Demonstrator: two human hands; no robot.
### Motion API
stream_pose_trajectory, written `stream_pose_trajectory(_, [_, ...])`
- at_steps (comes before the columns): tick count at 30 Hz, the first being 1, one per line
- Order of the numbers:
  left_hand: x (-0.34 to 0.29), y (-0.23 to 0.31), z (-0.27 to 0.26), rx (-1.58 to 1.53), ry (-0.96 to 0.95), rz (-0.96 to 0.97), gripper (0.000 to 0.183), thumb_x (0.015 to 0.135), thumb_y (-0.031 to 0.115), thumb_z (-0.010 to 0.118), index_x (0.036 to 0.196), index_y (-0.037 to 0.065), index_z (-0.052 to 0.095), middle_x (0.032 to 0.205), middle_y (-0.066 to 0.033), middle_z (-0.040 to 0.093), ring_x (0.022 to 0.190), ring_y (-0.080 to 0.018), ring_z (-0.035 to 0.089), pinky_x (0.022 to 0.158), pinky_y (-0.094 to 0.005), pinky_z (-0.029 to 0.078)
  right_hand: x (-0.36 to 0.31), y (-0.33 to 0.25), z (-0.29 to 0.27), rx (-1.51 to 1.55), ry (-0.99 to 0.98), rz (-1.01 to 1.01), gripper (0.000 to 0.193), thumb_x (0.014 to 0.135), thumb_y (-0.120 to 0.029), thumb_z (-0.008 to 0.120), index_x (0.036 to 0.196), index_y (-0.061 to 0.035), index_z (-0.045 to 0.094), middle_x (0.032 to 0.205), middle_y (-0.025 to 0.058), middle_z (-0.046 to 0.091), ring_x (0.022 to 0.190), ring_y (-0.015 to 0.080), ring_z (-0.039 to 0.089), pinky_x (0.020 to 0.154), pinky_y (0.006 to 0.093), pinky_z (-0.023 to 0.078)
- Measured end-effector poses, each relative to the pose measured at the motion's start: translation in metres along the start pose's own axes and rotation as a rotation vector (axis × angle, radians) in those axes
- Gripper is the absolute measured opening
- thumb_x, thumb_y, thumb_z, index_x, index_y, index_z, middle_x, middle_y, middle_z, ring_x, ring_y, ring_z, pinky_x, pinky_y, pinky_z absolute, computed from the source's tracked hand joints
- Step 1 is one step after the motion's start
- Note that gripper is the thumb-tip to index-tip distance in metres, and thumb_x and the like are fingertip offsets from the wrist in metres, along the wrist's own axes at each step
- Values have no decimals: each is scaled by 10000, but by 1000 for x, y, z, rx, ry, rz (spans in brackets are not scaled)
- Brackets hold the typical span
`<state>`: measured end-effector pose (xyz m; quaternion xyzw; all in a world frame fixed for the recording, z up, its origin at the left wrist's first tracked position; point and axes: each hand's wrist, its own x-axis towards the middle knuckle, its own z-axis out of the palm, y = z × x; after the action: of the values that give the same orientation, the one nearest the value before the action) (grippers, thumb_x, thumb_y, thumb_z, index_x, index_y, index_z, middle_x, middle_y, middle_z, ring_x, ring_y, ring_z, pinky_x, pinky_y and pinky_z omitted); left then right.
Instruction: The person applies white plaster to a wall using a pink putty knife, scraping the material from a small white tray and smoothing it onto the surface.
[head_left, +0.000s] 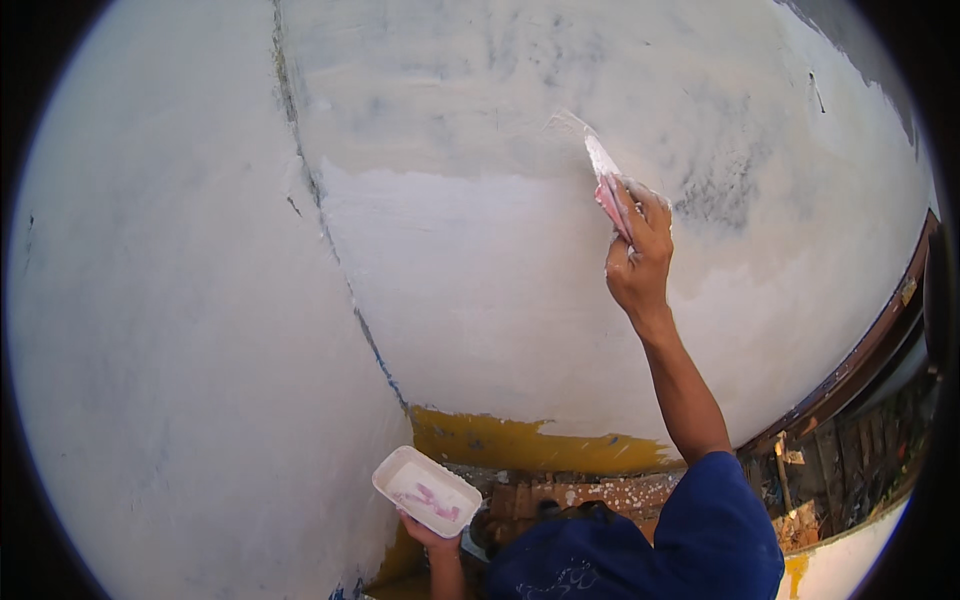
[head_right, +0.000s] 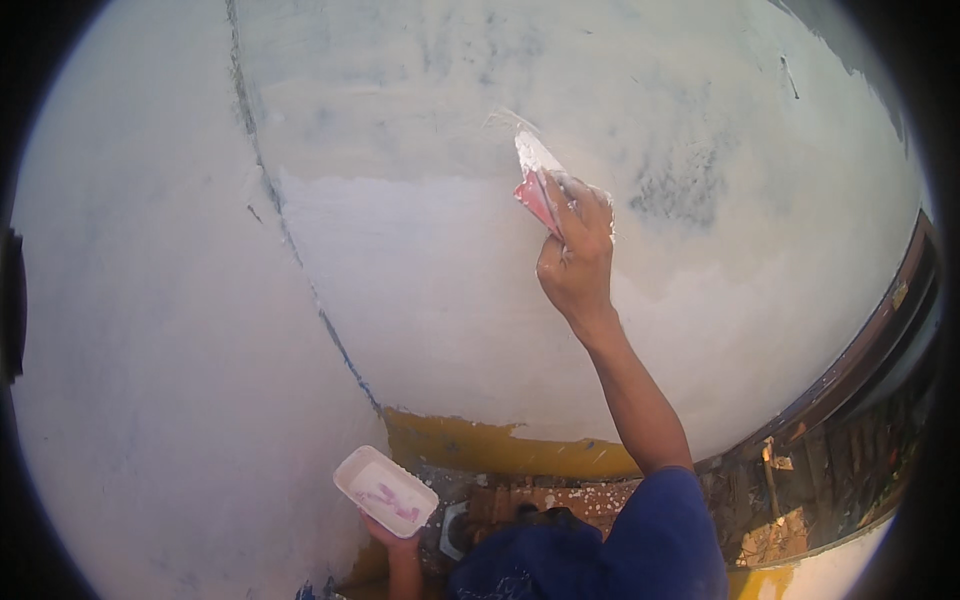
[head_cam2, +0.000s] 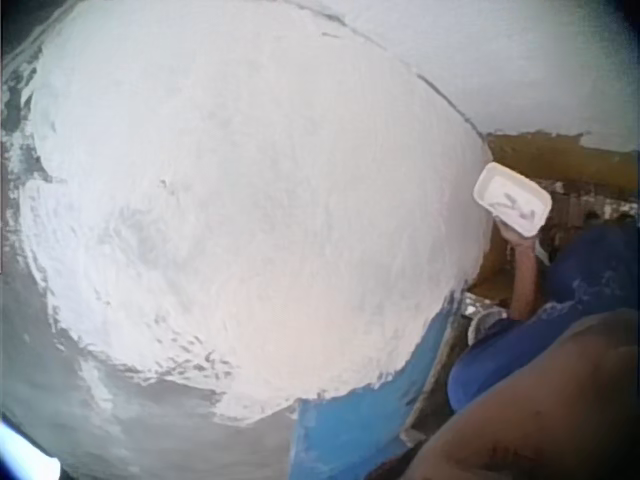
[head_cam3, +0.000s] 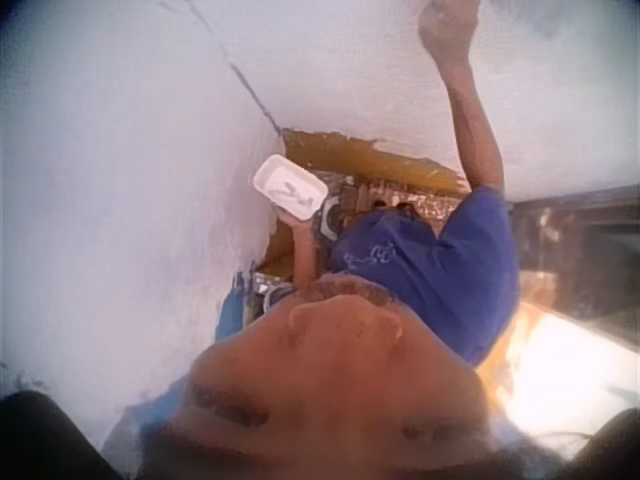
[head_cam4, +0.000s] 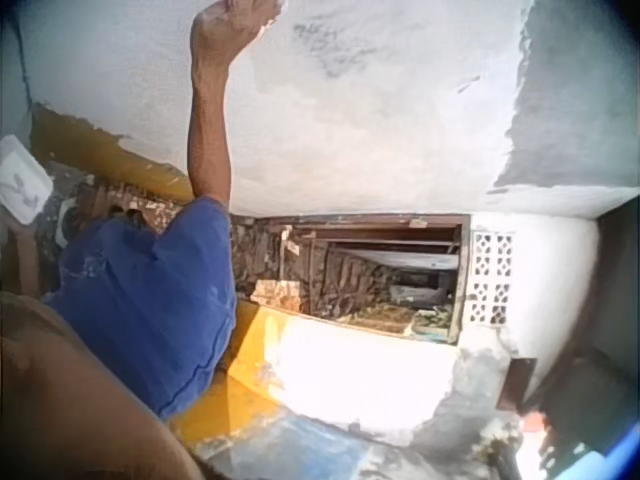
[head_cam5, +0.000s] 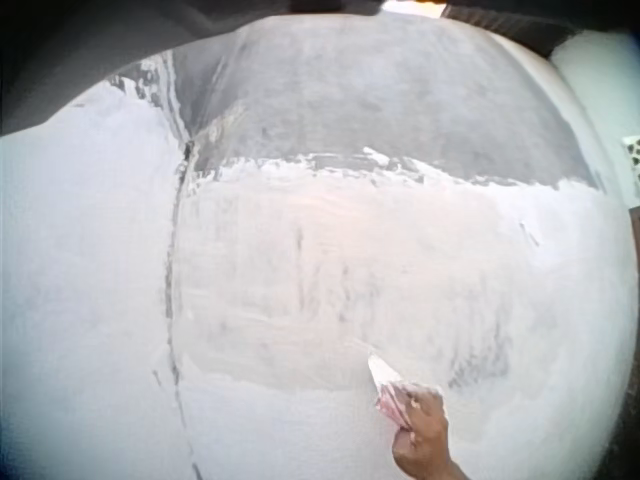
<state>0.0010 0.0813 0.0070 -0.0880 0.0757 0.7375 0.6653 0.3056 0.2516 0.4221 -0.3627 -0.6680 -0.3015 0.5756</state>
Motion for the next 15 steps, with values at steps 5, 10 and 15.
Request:
stream_pose_trajectory(5, [-4, 3, 2, -34, 7, -34, 561, 912, 634, 403, 1409, 377, 428, 1387, 33, 477, 1311, -380, 405, 904, -703, 433, 39, 23, -8, -158, 71, 32, 669, 673, 162, 567, 1297, -73, 602, 1159, 123, 587, 1071, 310, 530, 875, 372, 467])
stream_pose_trajectory(10, [1, 0, -5, 62, -56, -55, 554, 904, 645, 406, 1384, 373, 450, 1384, 32, 475, 1295, -367, 422, 876, -682, 462, -33, -15, 45, -244, -194, 18, 674, 708, 114, 591, 1349, -85, 524, 1209, 109, 552, 1106, 317, 523, 924, 448, 426])
stream_pose_trajectory(15, [-10, -9, 11, 136, 9, 9, 552, 904, 636, 409, 1386, 370, 446, 1386, 26, 472, 1291, -354, 433, 886, -657, 473, -63, -36, 47, 16, -298, 65, 650, 694, 133, 578, 1307, -81, 568, 1206, 107, 569, 1126, 316, 523, 928, 435, 429])
